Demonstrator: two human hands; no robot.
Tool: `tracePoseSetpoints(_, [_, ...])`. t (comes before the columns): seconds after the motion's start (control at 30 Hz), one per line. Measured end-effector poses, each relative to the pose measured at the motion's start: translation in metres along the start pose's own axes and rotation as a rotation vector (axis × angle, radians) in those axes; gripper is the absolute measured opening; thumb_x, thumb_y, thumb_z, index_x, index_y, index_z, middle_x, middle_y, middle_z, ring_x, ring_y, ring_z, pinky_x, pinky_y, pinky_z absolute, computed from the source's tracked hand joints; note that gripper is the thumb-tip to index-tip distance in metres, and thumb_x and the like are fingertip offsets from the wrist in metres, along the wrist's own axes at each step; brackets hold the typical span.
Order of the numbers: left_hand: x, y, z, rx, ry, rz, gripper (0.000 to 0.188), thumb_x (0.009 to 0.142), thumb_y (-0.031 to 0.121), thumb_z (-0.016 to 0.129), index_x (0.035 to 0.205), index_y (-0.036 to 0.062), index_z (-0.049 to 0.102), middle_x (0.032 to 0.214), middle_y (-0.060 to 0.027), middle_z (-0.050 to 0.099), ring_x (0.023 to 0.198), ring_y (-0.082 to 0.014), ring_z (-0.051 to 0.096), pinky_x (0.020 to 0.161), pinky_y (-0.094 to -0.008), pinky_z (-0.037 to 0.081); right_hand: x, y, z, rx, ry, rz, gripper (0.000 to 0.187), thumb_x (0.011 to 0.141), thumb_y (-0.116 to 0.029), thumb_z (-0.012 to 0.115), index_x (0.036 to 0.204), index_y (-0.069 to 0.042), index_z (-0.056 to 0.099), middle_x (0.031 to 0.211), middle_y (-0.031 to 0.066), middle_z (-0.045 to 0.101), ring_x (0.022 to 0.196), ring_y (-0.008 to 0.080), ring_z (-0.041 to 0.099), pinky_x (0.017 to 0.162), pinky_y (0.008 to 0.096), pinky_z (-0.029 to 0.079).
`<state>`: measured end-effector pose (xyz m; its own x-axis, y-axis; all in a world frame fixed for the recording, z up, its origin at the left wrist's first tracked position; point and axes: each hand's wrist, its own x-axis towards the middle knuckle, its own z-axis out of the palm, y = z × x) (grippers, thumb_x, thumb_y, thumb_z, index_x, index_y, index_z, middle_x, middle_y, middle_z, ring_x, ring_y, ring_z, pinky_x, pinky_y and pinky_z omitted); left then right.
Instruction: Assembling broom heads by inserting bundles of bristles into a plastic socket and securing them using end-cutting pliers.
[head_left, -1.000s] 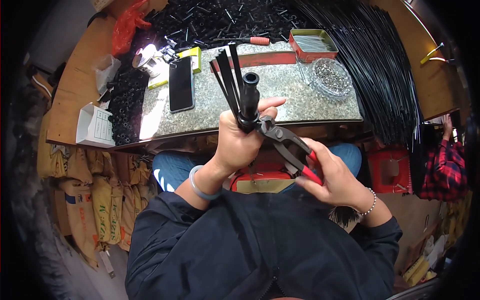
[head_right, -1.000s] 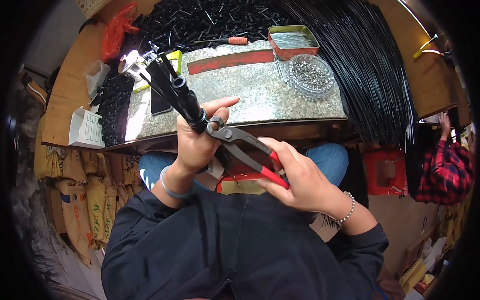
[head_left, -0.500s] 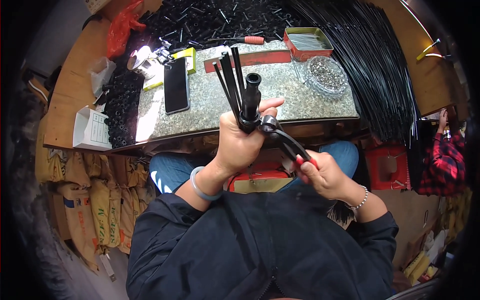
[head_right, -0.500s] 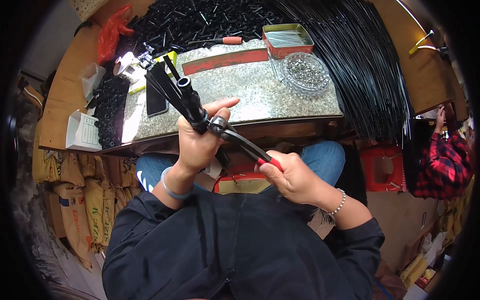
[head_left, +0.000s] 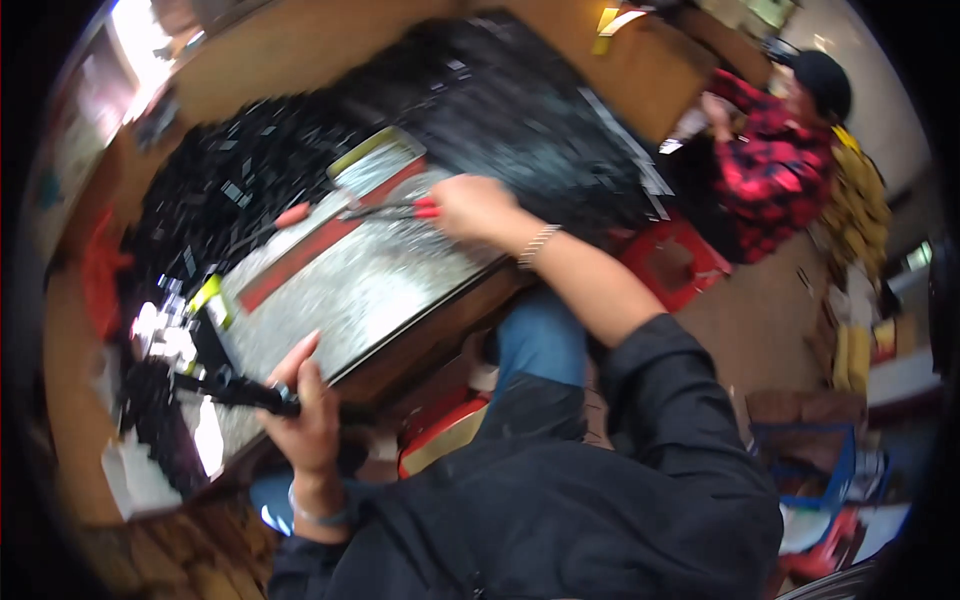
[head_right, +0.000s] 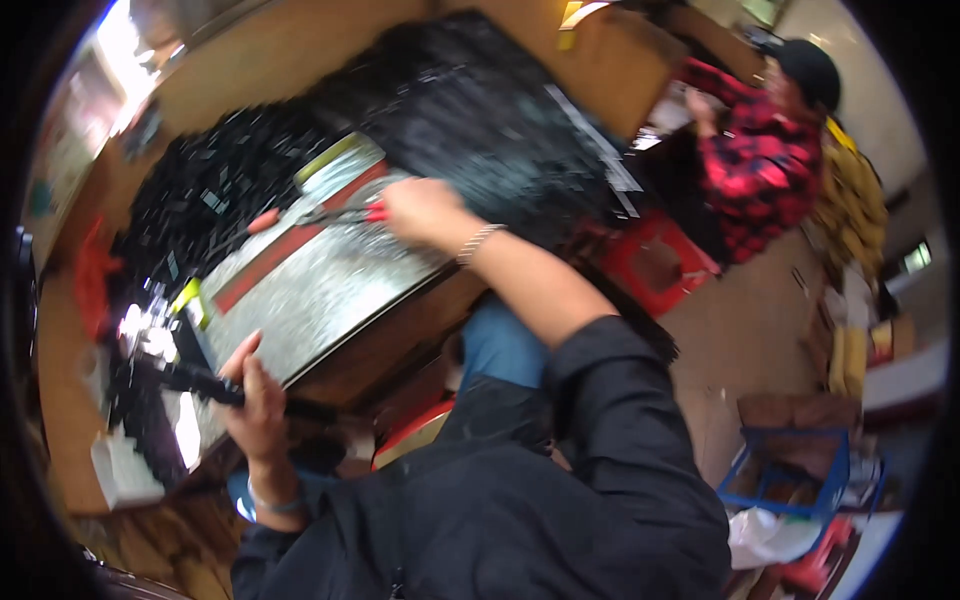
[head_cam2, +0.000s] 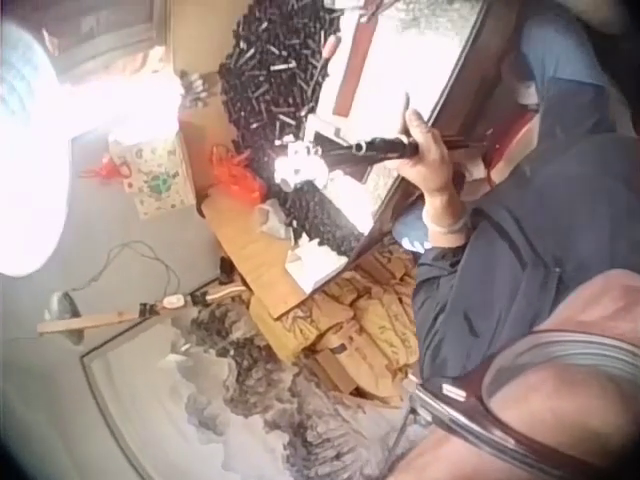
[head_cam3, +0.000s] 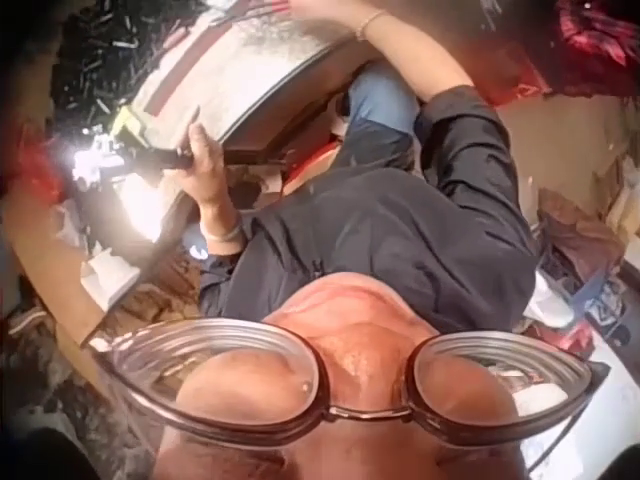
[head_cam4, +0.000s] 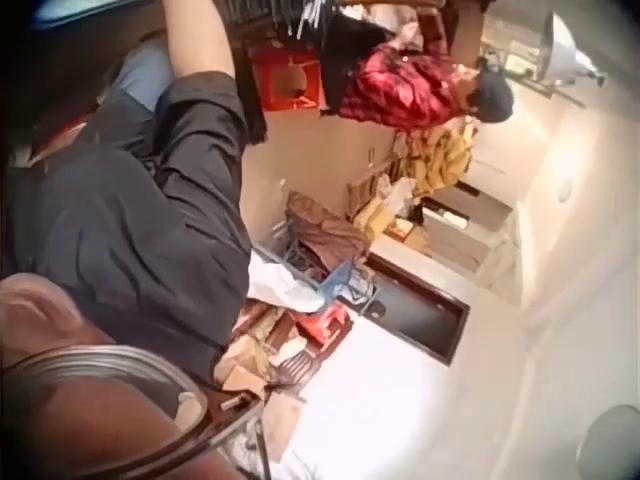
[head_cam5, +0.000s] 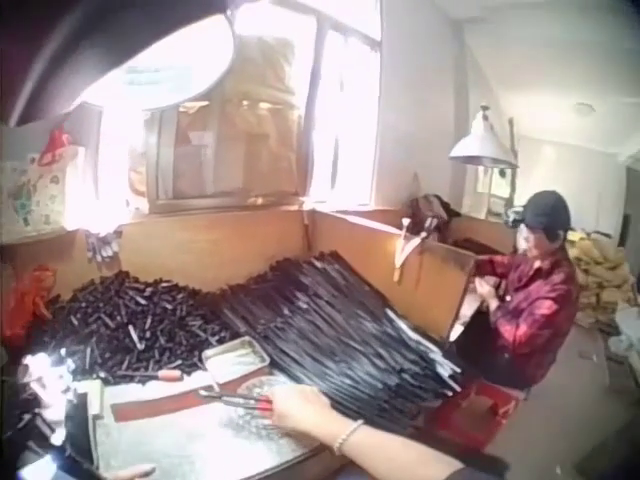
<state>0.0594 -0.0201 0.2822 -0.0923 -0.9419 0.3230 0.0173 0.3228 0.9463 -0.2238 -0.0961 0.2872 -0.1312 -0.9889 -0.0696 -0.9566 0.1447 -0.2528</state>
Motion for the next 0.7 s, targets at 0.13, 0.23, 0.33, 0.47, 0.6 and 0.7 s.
tracePoseSetpoints(0.13, [0.000,-0.008,0.000,-0.058,-0.073,-0.001,0.023,0.090,0.009,0.054,0.108,-0.0029,0.059,0.054,0.0050,0.041,0.042,-0.0017,0.033,0.040,-0.0178,0.023,0.013,-0.012,0.004,0.006,0.006,-0.036,0.017,0.075,-0.017,0.059,0.087,-0.007,0.066,0.089,0.0156,0.065,0.085,0.0328,0.063,0.072,0.0416,0.050])
tracePoseSetpoints(0.23, [0.002,-0.007,0.006,-0.052,-0.080,0.008,0.023,0.090,0.011,0.054,0.107,-0.0026,0.059,0.052,0.0046,0.041,0.041,-0.0019,0.033,0.039,-0.0176,0.023,0.018,-0.008,0.012,-0.017,0.012,-0.058,0.017,0.074,-0.013,0.057,0.087,-0.008,0.066,0.090,0.0143,0.065,0.085,0.0325,0.063,0.073,0.0417,0.050])
tracePoseSetpoints(0.33, [0.003,-0.008,0.007,-0.038,-0.086,0.006,0.023,0.089,0.011,0.055,0.107,-0.0027,0.059,0.052,0.0045,0.041,0.040,-0.0019,0.033,0.039,-0.0178,0.022,0.019,-0.005,0.012,-0.010,0.020,-0.044,0.018,0.073,-0.010,0.056,0.088,-0.010,0.066,0.089,0.0134,0.065,0.084,0.0316,0.063,0.072,0.0413,0.050])
tracePoseSetpoints(0.47, [0.004,-0.009,0.008,-0.050,-0.084,-0.003,0.023,0.089,0.010,0.055,0.107,-0.0032,0.059,0.052,0.0044,0.041,0.040,-0.0020,0.033,0.038,-0.0179,0.022,0.017,-0.002,0.010,0.022,0.070,-0.024,0.017,0.073,-0.011,0.056,0.088,-0.010,0.066,0.088,0.0128,0.065,0.083,0.0309,0.063,0.072,0.0408,0.051])
tracePoseSetpoints(0.6, [0.002,-0.006,0.006,-0.060,-0.077,-0.016,0.022,0.089,0.008,0.055,0.107,-0.0031,0.060,0.053,0.0041,0.042,0.040,-0.0017,0.034,0.038,-0.0177,0.024,0.017,-0.004,0.012,0.037,0.130,-0.040,0.016,0.074,-0.014,0.056,0.086,-0.008,0.065,0.086,0.0155,0.065,0.083,0.0327,0.063,0.072,0.0419,0.051])
tracePoseSetpoints(0.7, [0.001,0.005,0.011,-0.004,-0.058,-0.074,0.020,0.087,0.004,0.054,0.104,-0.0022,0.062,0.059,0.0060,0.046,0.045,-0.0007,0.036,0.041,-0.0171,0.026,0.009,-0.009,0.006,0.138,0.230,-0.095,0.014,0.073,-0.014,0.056,0.083,-0.010,0.065,0.081,0.0163,0.064,0.079,0.0336,0.063,0.067,0.0432,0.050])
